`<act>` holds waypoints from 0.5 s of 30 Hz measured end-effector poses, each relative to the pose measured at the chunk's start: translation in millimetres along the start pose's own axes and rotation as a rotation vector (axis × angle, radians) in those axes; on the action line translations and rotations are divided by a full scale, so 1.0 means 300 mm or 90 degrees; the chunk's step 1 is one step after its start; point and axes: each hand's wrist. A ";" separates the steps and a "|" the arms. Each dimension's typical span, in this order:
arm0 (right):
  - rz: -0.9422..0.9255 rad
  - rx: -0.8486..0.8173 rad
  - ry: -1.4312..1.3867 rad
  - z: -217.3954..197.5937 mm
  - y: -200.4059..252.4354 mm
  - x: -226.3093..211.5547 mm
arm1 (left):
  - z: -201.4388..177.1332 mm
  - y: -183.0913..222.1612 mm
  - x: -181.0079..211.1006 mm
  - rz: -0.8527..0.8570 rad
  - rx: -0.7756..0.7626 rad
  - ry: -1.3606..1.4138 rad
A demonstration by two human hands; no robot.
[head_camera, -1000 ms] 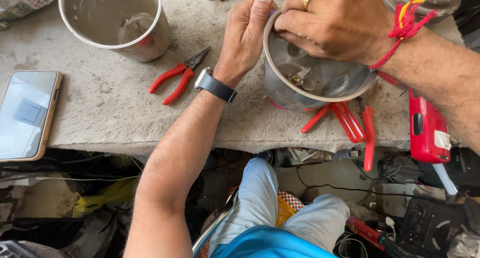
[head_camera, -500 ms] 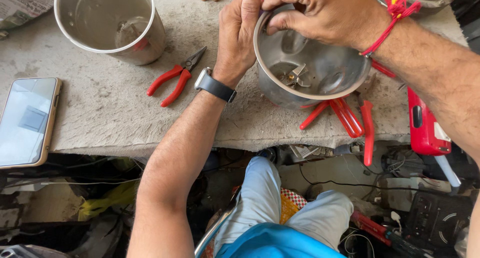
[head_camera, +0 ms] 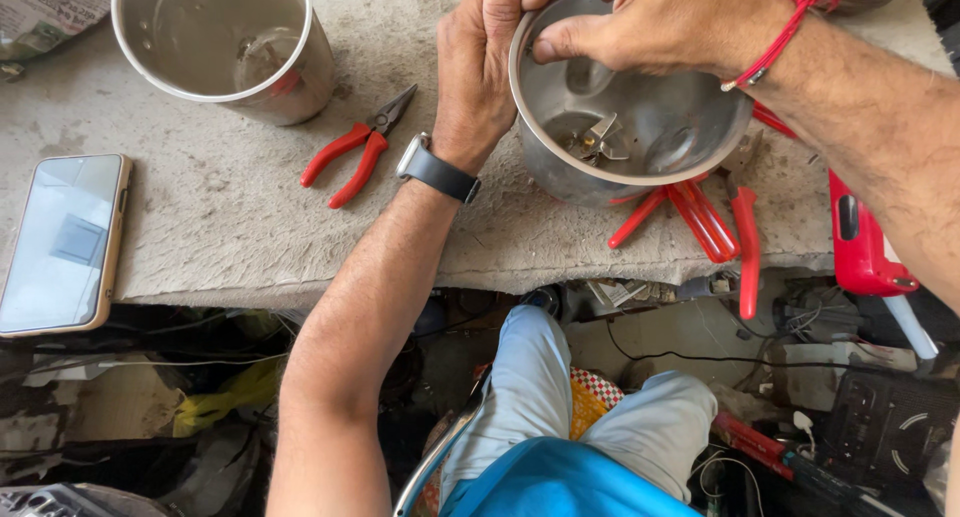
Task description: The person uses a screwdriver to scrape residue from the interior of a metal blender jar. They repeatedly insert the tool, rotate the jar, and scrape along the inner walls and blade area. The jar is held with one hand while the other manipulates the screwdriver.
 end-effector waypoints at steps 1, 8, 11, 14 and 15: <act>0.012 -0.007 -0.010 0.000 -0.001 -0.012 | -0.003 0.001 0.003 0.008 0.004 -0.008; -0.289 0.062 0.031 -0.004 0.005 -0.025 | 0.016 -0.009 0.006 -0.023 0.000 0.007; -0.189 0.042 -0.038 0.003 0.004 -0.016 | -0.007 -0.008 0.000 -0.014 -0.005 -0.006; -0.144 0.041 -0.003 0.000 0.009 -0.008 | -0.002 -0.007 -0.011 -0.016 -0.022 0.007; -0.149 0.049 0.032 -0.007 0.009 -0.008 | 0.005 -0.011 -0.014 -0.022 -0.026 0.020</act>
Point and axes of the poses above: each hand's wrist, its own y-axis away from the middle knuckle, its own z-axis out of the palm, x = y × z, and after that the axes turned 4 degrees about y, right-handed
